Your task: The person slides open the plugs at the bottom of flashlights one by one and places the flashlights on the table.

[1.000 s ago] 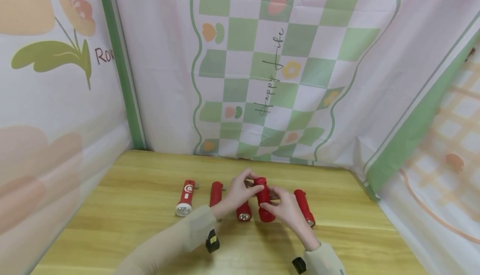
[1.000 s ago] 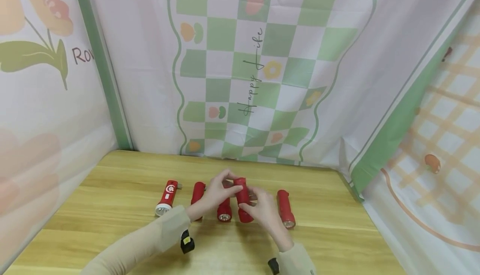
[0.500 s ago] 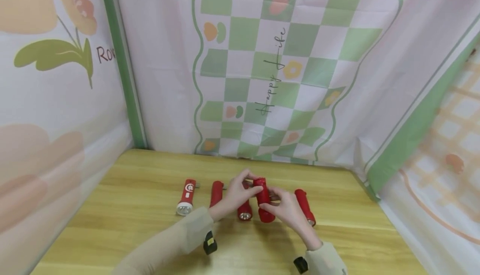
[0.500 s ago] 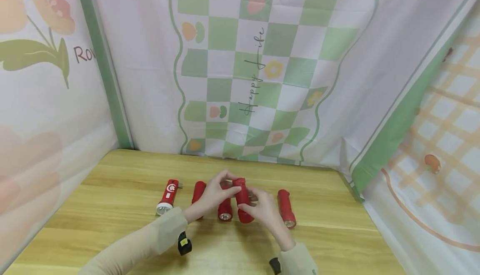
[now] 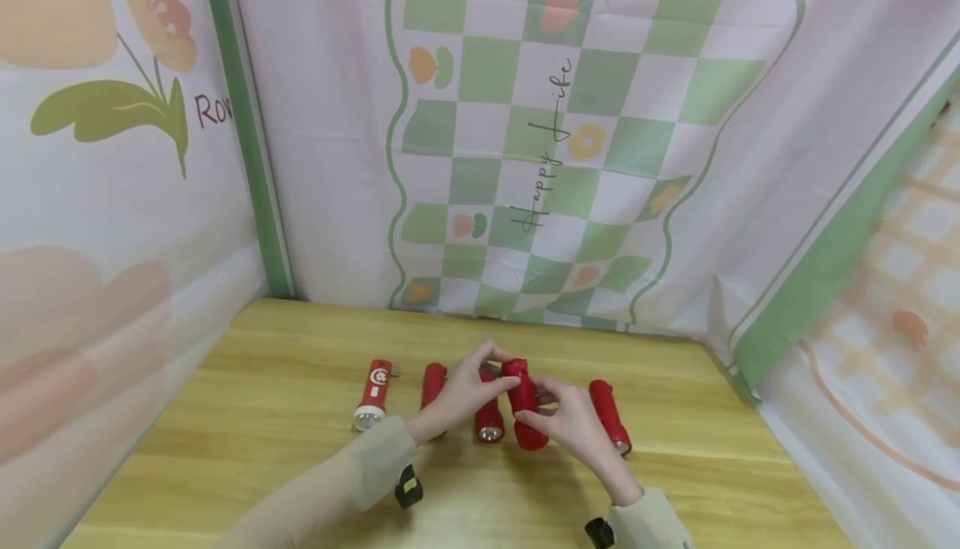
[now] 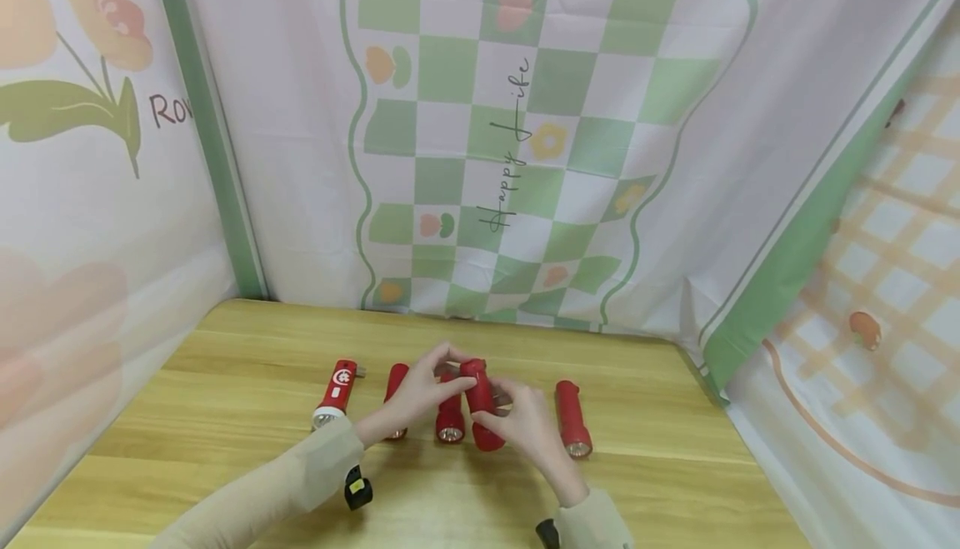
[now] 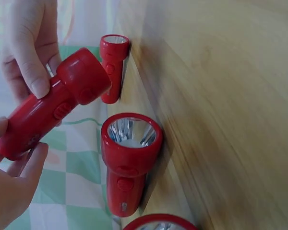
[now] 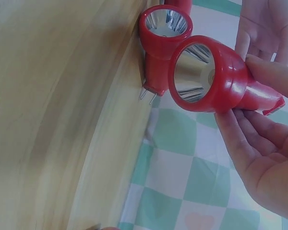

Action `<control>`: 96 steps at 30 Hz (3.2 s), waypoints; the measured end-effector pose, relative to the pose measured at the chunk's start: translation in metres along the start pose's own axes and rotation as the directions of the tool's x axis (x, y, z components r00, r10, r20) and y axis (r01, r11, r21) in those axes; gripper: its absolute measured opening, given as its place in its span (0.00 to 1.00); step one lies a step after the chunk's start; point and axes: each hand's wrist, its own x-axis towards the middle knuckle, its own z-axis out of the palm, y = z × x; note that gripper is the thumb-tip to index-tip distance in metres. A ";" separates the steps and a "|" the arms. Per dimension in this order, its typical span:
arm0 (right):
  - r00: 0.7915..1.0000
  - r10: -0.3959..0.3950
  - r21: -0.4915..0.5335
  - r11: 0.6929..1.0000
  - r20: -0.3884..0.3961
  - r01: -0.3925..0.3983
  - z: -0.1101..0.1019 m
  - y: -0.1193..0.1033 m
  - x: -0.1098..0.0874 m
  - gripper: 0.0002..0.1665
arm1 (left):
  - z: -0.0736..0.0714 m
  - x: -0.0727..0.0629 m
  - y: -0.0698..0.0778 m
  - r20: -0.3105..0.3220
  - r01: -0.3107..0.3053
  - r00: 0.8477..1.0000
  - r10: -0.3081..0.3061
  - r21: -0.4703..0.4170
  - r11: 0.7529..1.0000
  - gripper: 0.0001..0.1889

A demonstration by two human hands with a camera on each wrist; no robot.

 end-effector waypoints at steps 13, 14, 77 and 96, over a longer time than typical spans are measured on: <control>0.999 0.011 0.038 0.999 0.040 -0.012 -0.003 -0.010 -0.004 0.26 | -0.010 -0.008 0.005 0.019 -0.013 1.000 0.013 -0.002 1.000 0.13; 0.999 0.006 0.043 0.999 0.043 -0.008 -0.003 -0.011 -0.005 0.26 | -0.011 -0.009 0.005 0.016 -0.019 1.000 0.019 -0.001 1.000 0.14; 0.995 -0.039 0.040 0.999 0.089 0.036 -0.004 -0.024 -0.007 0.27 | -0.015 -0.020 0.017 -0.056 -0.100 0.994 0.098 -0.041 0.994 0.08; 0.995 -0.058 0.030 0.998 0.081 0.056 0.000 -0.025 -0.009 0.26 | -0.016 -0.022 0.015 -0.069 -0.097 0.993 0.093 -0.046 0.994 0.10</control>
